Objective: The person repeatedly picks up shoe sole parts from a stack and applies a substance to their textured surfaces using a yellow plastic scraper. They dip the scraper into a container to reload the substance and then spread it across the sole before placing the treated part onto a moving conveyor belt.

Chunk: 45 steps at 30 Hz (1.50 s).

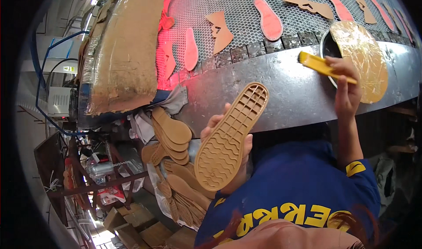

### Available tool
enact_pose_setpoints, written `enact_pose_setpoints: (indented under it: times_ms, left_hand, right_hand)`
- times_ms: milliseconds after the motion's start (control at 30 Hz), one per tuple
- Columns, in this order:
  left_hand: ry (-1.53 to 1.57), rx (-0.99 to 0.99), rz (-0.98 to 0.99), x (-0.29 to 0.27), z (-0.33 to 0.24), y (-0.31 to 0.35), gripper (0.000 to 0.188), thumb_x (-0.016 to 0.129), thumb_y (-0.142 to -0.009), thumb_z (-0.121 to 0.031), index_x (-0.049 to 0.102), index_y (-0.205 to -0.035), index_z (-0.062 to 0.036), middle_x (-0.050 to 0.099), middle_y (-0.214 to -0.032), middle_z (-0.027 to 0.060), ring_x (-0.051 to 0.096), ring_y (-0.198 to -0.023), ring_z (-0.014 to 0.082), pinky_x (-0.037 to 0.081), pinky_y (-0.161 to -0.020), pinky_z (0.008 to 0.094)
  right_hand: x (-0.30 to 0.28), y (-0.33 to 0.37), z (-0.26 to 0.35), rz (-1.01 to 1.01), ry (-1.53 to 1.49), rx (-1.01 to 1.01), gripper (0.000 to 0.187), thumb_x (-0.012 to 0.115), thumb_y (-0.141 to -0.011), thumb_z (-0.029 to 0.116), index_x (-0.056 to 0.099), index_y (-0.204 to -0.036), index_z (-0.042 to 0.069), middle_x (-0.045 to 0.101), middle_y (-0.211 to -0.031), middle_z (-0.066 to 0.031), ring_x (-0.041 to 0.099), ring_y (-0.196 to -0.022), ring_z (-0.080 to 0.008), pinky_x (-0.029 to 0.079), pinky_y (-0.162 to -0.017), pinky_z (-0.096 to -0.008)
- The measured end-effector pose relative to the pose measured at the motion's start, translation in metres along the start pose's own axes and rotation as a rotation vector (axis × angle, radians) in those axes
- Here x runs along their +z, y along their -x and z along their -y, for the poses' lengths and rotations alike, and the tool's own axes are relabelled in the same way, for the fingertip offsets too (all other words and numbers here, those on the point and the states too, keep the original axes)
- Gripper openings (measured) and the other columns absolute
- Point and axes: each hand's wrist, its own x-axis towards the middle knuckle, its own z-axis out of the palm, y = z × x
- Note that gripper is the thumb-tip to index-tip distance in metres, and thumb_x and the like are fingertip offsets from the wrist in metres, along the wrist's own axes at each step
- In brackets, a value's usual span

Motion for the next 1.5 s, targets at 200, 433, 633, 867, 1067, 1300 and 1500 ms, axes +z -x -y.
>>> enact_pose_setpoints:
  times_ms: [200, 433, 633, 867, 1067, 1300, 1500]
  left_hand:
    - [-0.202, -0.362, 0.055, 0.006, -0.030, -0.002, 0.072, 0.072, -0.080, -0.004, 0.028, -0.137, -0.0142, 0.037, -0.137, 0.0146, 0.031, -0.141, 0.0300, 0.033, -0.115, 0.0400]
    - [-0.305, -0.362, 0.296, 0.000, -0.037, -0.004, 0.079, 0.071, -0.081, -0.016, 0.021, -0.142, -0.0166, 0.034, -0.146, 0.0110, 0.031, -0.140, 0.0202, 0.023, -0.116, 0.0322]
    - [0.065, -0.208, 0.110, 0.014, -0.003, 0.008, 0.080, 0.070, -0.082, -0.016, 0.018, -0.143, -0.0160, 0.034, -0.147, 0.0113, 0.035, -0.138, 0.0209, 0.027, -0.115, 0.0347]
    - [1.262, -0.640, 0.026, 0.006, -0.001, -0.016, 0.045, 0.033, -0.100, -0.032, 0.051, -0.131, -0.0048, 0.039, -0.147, 0.0205, 0.042, -0.132, 0.0369, 0.037, -0.109, 0.0536]
    - [0.148, -1.155, 0.184, 0.028, -0.013, -0.036, 0.043, 0.042, -0.097, -0.023, 0.042, -0.137, -0.0072, 0.042, -0.145, 0.0185, 0.049, -0.127, 0.0320, 0.041, -0.105, 0.0486]
    - [-0.291, -0.109, -0.056, 0.063, -0.007, -0.016, 0.068, 0.073, -0.079, -0.008, 0.030, -0.130, -0.0045, 0.053, -0.134, 0.0177, 0.051, -0.125, 0.0192, 0.036, -0.107, 0.0318]
    - [-0.222, -0.272, -0.047, 0.066, -0.016, -0.017, 0.065, 0.072, -0.080, -0.007, 0.031, -0.130, -0.0039, 0.049, -0.136, 0.0184, 0.048, -0.128, 0.0194, 0.034, -0.108, 0.0318]
  right_hand:
    - [0.043, 0.008, 0.043, 0.317, 0.093, -0.194, 0.041, 0.054, -0.097, 0.036, 0.062, -0.104, -0.003, 0.065, -0.109, -0.0208, 0.065, -0.095, -0.0299, 0.052, -0.082, -0.0362]
    - [0.048, 0.017, 0.037, 0.328, 0.092, -0.136, 0.036, 0.059, -0.095, 0.031, 0.062, -0.105, -0.003, 0.064, -0.110, -0.0216, 0.065, -0.095, -0.0299, 0.053, -0.081, -0.0350]
    - [0.050, 0.025, 0.043, 0.417, 0.024, -0.158, 0.037, 0.063, -0.093, 0.030, 0.062, -0.107, -0.003, 0.061, -0.113, -0.0225, 0.065, -0.096, -0.0309, 0.054, -0.083, -0.0356]
    - [0.060, 0.032, 0.051, 0.561, -0.107, -0.317, 0.039, 0.066, -0.089, 0.032, 0.062, -0.106, -0.003, 0.061, -0.113, -0.0226, 0.066, -0.091, -0.0320, 0.057, -0.075, -0.0354]
    - [0.055, 0.033, 0.047, 0.466, 0.134, -0.292, 0.039, 0.068, -0.088, 0.031, 0.064, -0.104, -0.005, 0.061, -0.110, -0.0229, 0.067, -0.087, -0.0315, 0.057, -0.072, -0.0345]
    - [0.077, 0.037, 0.071, 0.498, -0.078, -0.490, 0.038, 0.074, -0.081, 0.027, 0.065, -0.098, -0.006, 0.064, -0.102, -0.0244, 0.068, -0.081, -0.0293, 0.059, -0.065, -0.0327]
    - [0.064, 0.031, 0.064, 0.580, -0.012, -0.406, 0.043, 0.059, -0.094, 0.036, 0.060, -0.109, -0.005, 0.061, -0.115, -0.0233, 0.064, -0.095, -0.0297, 0.057, -0.076, -0.0323]
